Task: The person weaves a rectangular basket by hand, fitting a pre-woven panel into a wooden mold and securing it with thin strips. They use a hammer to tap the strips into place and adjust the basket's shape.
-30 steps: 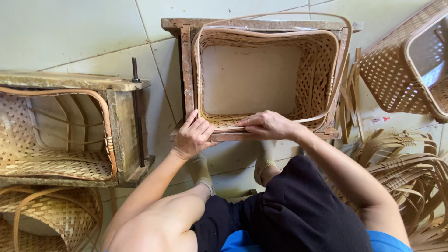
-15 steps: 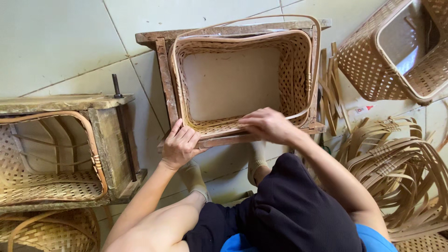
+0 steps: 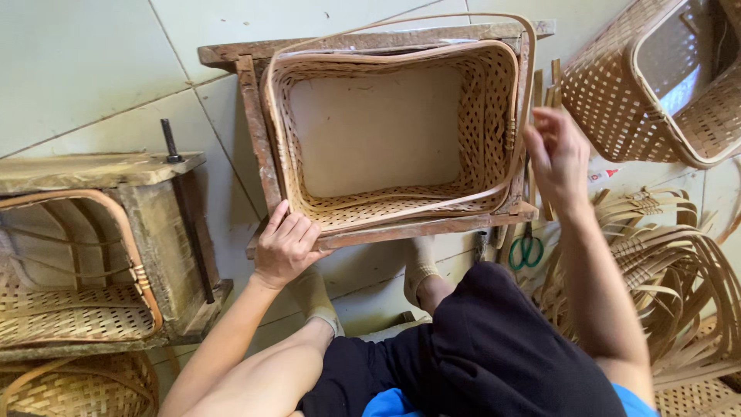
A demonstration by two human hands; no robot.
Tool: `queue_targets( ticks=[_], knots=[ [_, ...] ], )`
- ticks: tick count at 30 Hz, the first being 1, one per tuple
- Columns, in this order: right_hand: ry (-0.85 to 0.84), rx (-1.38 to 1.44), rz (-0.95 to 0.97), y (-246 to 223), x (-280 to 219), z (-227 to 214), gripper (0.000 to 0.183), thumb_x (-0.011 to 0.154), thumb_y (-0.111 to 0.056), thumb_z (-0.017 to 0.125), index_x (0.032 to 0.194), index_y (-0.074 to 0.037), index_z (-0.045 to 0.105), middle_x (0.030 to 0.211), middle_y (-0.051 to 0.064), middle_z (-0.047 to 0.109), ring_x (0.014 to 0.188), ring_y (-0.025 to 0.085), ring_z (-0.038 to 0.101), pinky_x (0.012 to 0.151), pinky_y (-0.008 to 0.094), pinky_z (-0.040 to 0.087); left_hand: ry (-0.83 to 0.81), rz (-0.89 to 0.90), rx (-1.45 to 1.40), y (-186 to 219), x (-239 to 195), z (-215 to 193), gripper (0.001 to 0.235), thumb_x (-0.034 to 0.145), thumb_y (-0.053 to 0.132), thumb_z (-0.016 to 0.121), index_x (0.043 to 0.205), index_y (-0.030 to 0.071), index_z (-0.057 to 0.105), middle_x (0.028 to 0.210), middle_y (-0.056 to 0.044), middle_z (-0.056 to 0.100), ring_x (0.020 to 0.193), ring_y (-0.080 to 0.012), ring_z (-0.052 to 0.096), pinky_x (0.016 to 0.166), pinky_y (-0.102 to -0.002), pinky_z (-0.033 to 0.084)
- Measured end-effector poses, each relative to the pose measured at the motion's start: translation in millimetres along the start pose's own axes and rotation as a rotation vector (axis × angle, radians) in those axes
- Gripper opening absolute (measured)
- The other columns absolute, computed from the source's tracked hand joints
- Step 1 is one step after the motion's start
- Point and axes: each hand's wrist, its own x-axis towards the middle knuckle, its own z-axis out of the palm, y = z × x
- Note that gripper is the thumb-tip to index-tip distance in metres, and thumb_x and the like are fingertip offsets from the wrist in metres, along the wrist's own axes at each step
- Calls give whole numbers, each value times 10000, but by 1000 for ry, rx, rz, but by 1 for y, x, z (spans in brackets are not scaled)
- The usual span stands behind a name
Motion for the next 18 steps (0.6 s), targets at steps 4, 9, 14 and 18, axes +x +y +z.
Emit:
queue_targets(
  ticks=[4,9,14,18],
  knots=[
    [-184,-9,84,-13,44,-14,226,1121,-172,596,1134,54,580,880,153,702,766,257,725,655,396,595,-19,4,8,0,4,-3,483,730,507,805,960,93,711,920,-41,672,988,-212,658,1140,-457,438],
    [-381,43,238,-45,83,-14,185,1159,-128,421,1069,25,475,737,185,653,569,264,665,507,386,543,-49,1,7,0,6,-3,450,765,514,813,917,103,710,855,-42,645,941,-219,649,1130,-478,451],
    [-328,-193,189,-45,94,9,138,1125,-79,475,1051,37,462,763,218,664,614,318,669,498,436,563,-6,26,34,-2,9,-1,453,771,509,786,947,96,721,865,-38,650,949,-211,657,1134,-472,454],
    [-273,-341,76,-28,69,23,209,1057,-94,603,1061,65,467,785,301,673,698,456,682,619,534,561,-2,23,19,-1,3,-1,463,793,525,783,917,85,710,863,-49,653,932,-216,650,1133,-477,459]
  ],
)
